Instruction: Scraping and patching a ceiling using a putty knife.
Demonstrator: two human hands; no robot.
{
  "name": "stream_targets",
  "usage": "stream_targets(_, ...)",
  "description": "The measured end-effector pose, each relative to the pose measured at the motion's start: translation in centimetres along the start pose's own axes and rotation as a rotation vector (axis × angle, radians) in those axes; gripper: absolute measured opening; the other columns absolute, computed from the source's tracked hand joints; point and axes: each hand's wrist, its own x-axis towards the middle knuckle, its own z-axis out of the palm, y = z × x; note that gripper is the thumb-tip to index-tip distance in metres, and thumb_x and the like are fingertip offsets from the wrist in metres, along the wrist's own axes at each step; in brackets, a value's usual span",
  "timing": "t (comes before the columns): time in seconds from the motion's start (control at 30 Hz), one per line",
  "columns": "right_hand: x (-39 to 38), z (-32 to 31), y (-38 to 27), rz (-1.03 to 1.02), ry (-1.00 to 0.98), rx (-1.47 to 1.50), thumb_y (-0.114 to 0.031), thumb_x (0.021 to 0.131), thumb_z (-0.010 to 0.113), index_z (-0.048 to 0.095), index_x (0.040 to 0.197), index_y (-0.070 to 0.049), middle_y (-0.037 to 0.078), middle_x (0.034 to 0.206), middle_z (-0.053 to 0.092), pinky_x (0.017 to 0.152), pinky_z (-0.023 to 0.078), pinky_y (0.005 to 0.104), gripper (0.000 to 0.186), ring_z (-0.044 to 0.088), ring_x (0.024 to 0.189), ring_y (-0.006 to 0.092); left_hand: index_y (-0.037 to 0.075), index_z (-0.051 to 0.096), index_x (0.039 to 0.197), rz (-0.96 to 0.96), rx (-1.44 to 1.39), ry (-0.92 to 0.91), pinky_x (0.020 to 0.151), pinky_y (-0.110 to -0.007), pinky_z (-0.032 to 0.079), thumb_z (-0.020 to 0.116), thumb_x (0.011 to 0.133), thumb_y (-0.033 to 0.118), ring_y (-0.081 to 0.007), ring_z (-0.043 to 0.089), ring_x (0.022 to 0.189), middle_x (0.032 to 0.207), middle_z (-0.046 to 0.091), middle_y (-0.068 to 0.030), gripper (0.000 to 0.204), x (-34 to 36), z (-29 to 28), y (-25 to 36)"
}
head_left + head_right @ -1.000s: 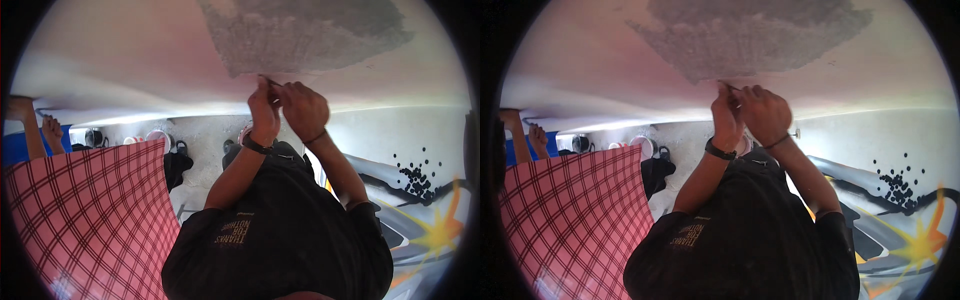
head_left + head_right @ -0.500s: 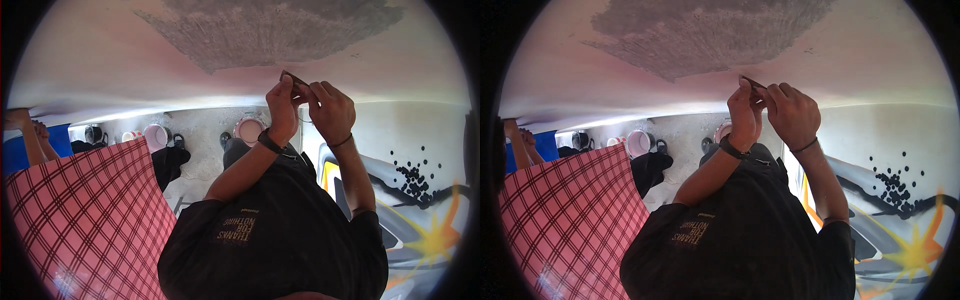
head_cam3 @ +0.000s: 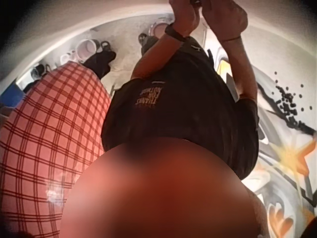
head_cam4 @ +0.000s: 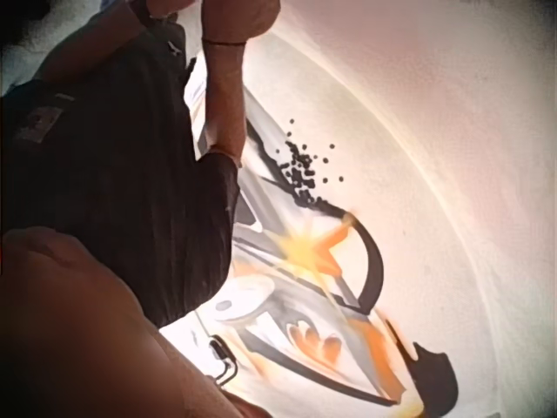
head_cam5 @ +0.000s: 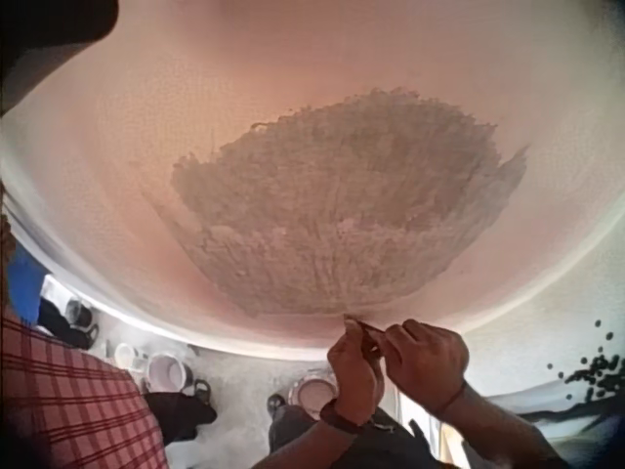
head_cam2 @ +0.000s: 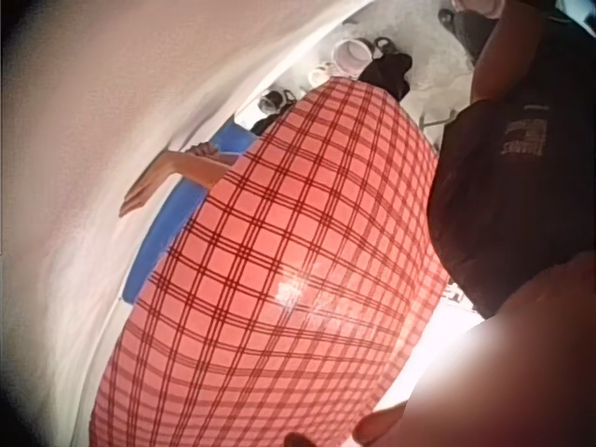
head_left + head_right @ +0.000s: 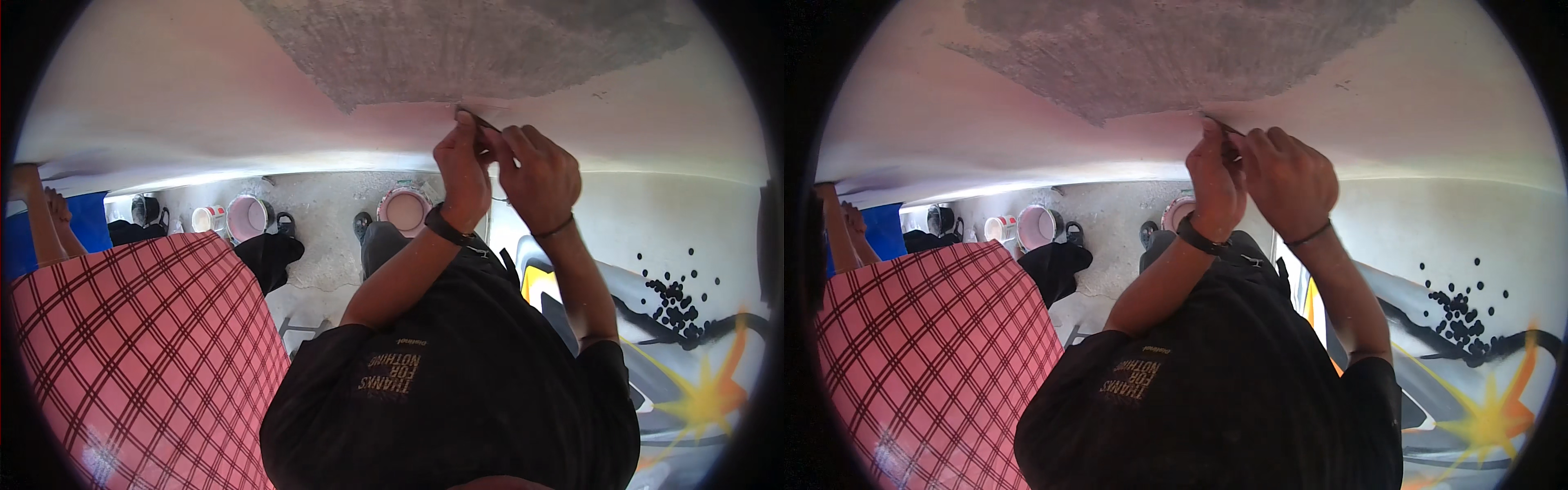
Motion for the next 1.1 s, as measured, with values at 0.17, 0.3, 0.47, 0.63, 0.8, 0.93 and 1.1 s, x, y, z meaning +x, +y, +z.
stream_targets(0.17,0.8,1.0,-1.2,0.022,-0.005,-0.002,-0.022,0.092,0.067,0.062,0.078,-0.012,0.004,0.069,0.061,0.049,0.049,0.0372,0.018,0.065,0.059,0.0226,0.005,0.064,0.081,0.003,-0.048,0.010,0.057,-0.027,0.051,0.059,0.103,0.037,-0.0115,0.061,0.063,0.074,0.065,-0.0033,0.039,0.8,-1.2,1.1)
stream_targets(0.3,1.3,2.1,-3.3,0.019,0.004,0.009,-0.022,0.092,0.068,0.061,0.076,-0.011,0.005,0.066,0.060,0.049,0.049,0.0377,0.021,0.065,0.059,0.0240,0.004,0.065,0.082,0.020,-0.011,0.041,0.059,-0.028,0.052,0.059,0.103,0.037,-0.0131,0.062,0.064,0.076,0.066,-0.0042,0.039,0.8,-2.2,3.6)
stream_targets(0.47,1.0,0.8,-3.3,0.041,0.006,0.034,-0.021,0.091,0.069,0.061,0.076,-0.010,0.005,0.067,0.060,0.049,0.048,0.0373,0.020,0.064,0.058,0.0247,0.002,0.066,0.084,-0.043,0.046,-0.008,0.058,-0.029,0.055,0.060,0.103,0.035,-0.0147,0.065,0.064,0.075,0.068,-0.0058,0.039,0.2,-1.9,3.6)
stream_targets(0.63,1.3,1.9,-4.1,0.078,0.038,0.018,-0.020,0.091,0.069,0.060,0.076,-0.009,0.005,0.068,0.061,0.049,0.048,0.0379,0.021,0.064,0.058,0.0251,0.002,0.067,0.084,-0.054,0.066,-0.028,0.058,-0.029,0.056,0.061,0.102,0.034,-0.0153,0.065,0.063,0.075,0.069,-0.0066,0.038,0.9,-2.1,4.2)
stream_targets(0.8,1.9,4.0,-6.5,0.159,0.055,0.073,-0.018,0.091,0.069,0.063,0.078,-0.009,0.007,0.070,0.063,0.050,0.048,0.0400,0.016,0.065,0.059,0.0292,0.002,0.067,0.084,0.016,0.077,0.004,0.057,-0.028,0.054,0.062,0.102,0.035,-0.0137,0.064,0.063,0.073,0.068,-0.0052,0.038,1.8,-4.3,6.5)
stream_targets(0.93,2.3,4.8,-7.4,0.103,0.063,0.088,-0.018,0.091,0.069,0.063,0.079,-0.009,0.006,0.071,0.064,0.049,0.048,0.0404,0.016,0.065,0.058,0.0287,0.004,0.067,0.084,0.049,0.089,0.067,0.056,-0.024,0.047,0.061,0.102,0.038,-0.0121,0.061,0.063,0.073,0.067,-0.0034,0.039,2.0,-4.9,7.6)
stream_targets(1.1,3.4,5.3,-8.6,0.112,0.046,0.089,-0.020,0.091,0.069,0.063,0.079,-0.010,0.006,0.073,0.065,0.050,0.048,0.0399,0.017,0.065,0.060,0.0285,0.006,0.066,0.082,0.079,0.032,0.093,0.056,-0.023,0.044,0.061,0.102,0.039,-0.0101,0.059,0.063,0.073,0.066,-0.0018,0.039,2.4,-5.0,8.9)
